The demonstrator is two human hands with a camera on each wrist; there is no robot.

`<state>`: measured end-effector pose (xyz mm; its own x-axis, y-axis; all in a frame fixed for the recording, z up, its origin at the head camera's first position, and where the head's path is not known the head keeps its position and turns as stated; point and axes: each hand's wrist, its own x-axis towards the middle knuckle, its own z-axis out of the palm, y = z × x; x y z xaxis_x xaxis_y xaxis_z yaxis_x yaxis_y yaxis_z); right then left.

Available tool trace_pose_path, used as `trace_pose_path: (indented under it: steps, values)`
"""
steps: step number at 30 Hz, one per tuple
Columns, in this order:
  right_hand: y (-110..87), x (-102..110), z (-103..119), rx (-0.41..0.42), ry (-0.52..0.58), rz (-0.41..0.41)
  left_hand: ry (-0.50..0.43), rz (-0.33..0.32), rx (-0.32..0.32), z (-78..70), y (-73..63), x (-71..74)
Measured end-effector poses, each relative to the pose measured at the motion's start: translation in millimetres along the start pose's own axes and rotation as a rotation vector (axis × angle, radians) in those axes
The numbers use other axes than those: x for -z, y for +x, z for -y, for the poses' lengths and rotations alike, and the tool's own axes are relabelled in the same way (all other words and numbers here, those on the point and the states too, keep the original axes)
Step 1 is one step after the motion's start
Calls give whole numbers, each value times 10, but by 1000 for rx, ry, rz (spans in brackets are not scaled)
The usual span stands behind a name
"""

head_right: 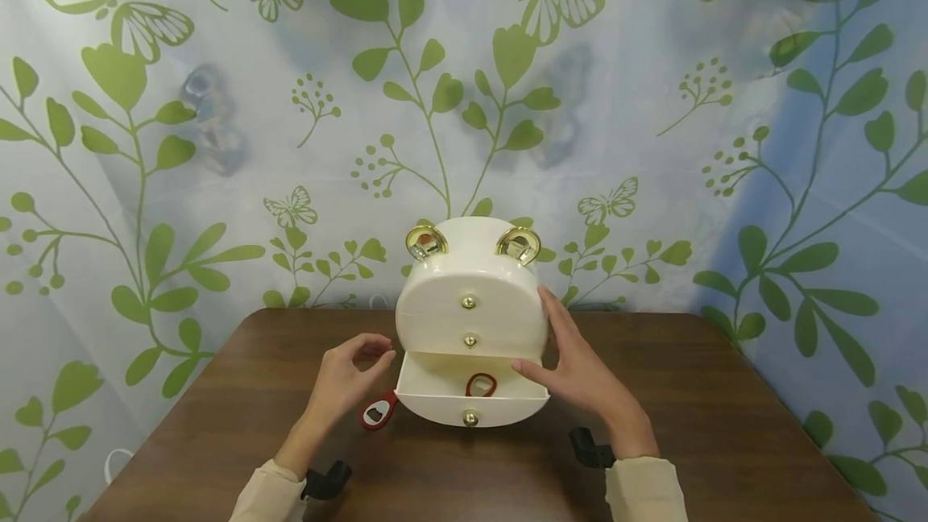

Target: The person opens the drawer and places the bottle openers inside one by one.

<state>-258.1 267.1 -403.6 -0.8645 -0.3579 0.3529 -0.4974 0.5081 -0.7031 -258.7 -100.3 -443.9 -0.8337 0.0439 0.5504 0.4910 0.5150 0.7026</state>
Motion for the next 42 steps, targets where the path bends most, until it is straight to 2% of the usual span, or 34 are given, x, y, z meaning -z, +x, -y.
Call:
trace_pose_path:
  steps: [14, 23, 33, 42]
  values:
    - [4, -5, -15, -15, -7, -4, 4, 32, 8, 135, -67, -14]
    - [-9, -15, -18, -3, -11, -3, 31, 31, 35, 207, -204, -43]
    - [0, 0, -7, 0, -18, -6, -40, 16, 37, 268, -253, -42]
    - [0, -7, -5, 1, -9, -1, -95, 85, 163, 360, -306, -46]
